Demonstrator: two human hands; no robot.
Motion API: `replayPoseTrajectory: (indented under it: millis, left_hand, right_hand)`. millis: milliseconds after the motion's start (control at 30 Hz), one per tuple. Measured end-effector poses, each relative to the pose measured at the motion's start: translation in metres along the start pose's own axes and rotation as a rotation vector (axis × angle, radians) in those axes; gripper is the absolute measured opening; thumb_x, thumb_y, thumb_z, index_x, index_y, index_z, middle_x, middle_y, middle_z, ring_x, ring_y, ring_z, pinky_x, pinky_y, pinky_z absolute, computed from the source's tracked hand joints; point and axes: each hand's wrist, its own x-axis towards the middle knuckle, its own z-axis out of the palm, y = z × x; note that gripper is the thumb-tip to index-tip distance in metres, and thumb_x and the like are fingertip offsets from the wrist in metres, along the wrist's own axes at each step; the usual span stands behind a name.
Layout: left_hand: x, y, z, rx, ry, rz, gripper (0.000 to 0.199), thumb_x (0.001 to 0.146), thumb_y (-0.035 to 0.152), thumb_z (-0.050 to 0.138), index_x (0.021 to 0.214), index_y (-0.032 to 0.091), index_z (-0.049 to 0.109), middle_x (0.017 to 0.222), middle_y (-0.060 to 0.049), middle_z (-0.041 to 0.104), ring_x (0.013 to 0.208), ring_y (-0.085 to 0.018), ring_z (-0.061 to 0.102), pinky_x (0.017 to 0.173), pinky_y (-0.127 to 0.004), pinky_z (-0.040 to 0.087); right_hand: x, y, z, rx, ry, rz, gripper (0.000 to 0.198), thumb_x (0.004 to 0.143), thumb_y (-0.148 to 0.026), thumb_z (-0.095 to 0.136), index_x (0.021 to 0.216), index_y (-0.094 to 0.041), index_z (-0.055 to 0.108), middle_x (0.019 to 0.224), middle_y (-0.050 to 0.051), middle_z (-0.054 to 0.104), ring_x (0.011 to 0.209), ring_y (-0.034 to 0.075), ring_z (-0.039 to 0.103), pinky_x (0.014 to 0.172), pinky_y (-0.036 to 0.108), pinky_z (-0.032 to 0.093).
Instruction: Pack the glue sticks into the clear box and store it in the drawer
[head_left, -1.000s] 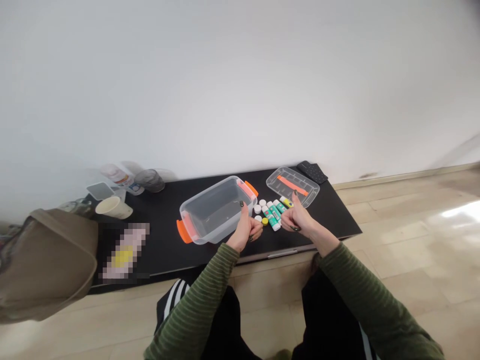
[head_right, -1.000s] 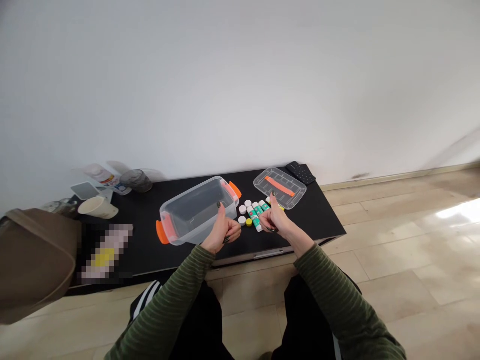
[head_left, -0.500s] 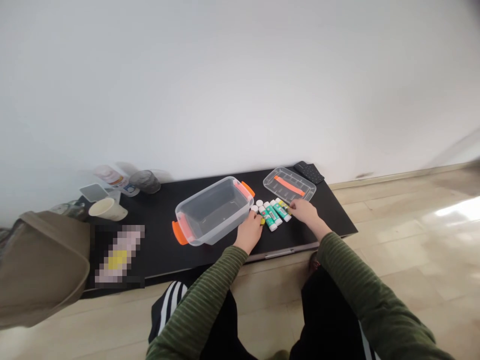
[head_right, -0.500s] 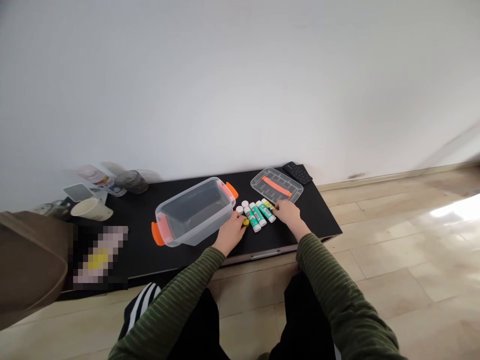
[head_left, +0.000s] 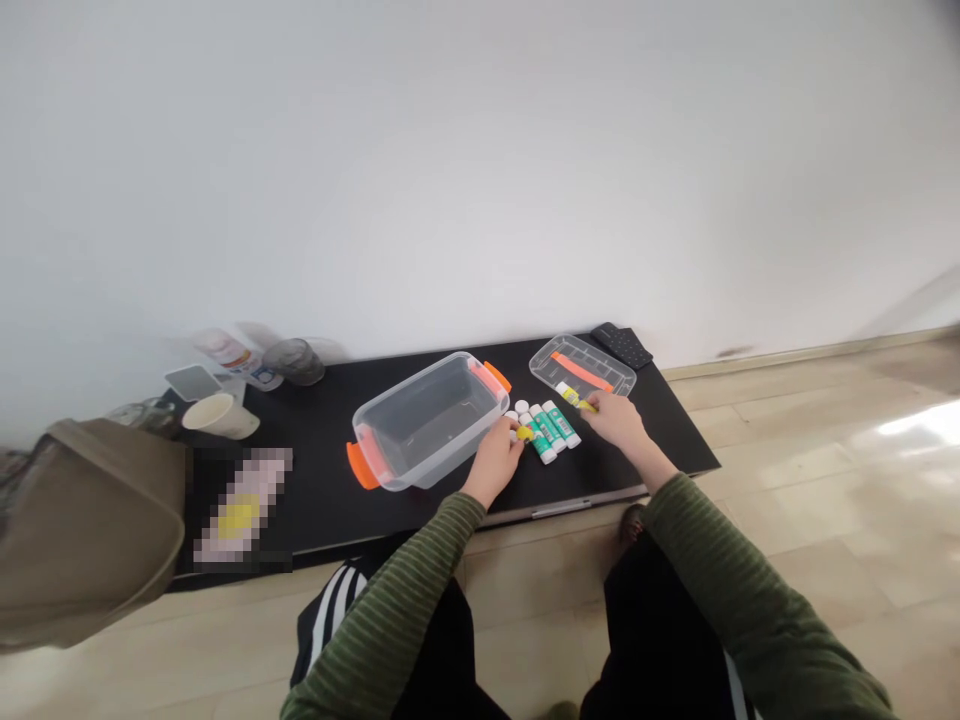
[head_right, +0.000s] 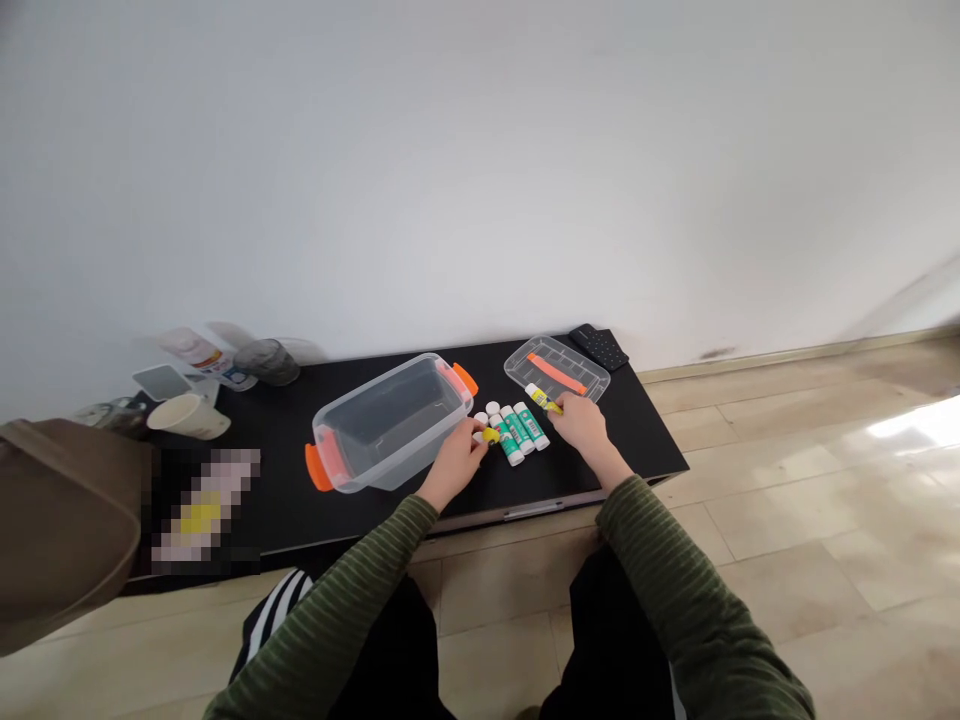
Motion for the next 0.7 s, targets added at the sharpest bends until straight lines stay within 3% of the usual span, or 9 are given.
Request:
replayPoseTrajectory:
  millis: [133, 267, 433, 700]
  left_hand:
    - [-0.003, 0.004, 0.001, -0.729, -0.029, -0.215, 0.017, 0.087, 0.022, 0.063, 0.097, 0.017, 0.051, 0.097, -0.008, 0.068, 0.083, -0.016, 0.070, 0.070, -0.028, 0.056]
    - [-0.009, 0.008, -0.004, -1.150, -0.063, -0.323, 0.018, 0.086, 0.023, 0.068, 0.098, 0.016, 0.056, 0.104, -0.009, 0.070, 0.091, -0.016, 0.072, 0.082, -0.028, 0.056]
    - [-0.013, 0.013, -0.013, -1.274, -0.104, -0.315, 0.018, 0.087, 0.021, 0.068, 0.103, 0.017, 0.062, 0.104, -0.009, 0.073, 0.096, -0.017, 0.072, 0.092, -0.032, 0.055]
    - [-0.015, 0.013, -0.014, -1.266, -0.062, -0.275, 0.017, 0.085, 0.015, 0.069, 0.101, 0.013, 0.064, 0.102, -0.009, 0.074, 0.093, -0.018, 0.073, 0.096, -0.035, 0.055]
  right_hand:
    - [-0.014, 0.000, 0.000, 0.386, -0.079, -0.163, 0.015, 0.079, -0.028, 0.066, 0.093, -0.020, 0.067, 0.095, 0.003, 0.075, 0.090, 0.018, 0.069, 0.082, 0.028, 0.050]
    - [-0.030, -0.007, 0.003, 0.673, -0.213, -0.305, 0.025, 0.079, -0.034, 0.068, 0.097, -0.019, 0.066, 0.096, 0.004, 0.075, 0.087, 0.019, 0.071, 0.082, 0.031, 0.054]
    - [-0.043, -0.014, 0.000, 0.639, -0.211, -0.366, 0.025, 0.077, -0.030, 0.068, 0.100, -0.020, 0.069, 0.097, 0.003, 0.074, 0.086, 0.017, 0.069, 0.082, 0.030, 0.053]
    - [-0.049, -0.022, -0.011, 0.582, -0.023, -0.412, 0.030, 0.077, -0.026, 0.066, 0.106, -0.020, 0.071, 0.106, 0.004, 0.073, 0.088, 0.017, 0.066, 0.078, 0.028, 0.050]
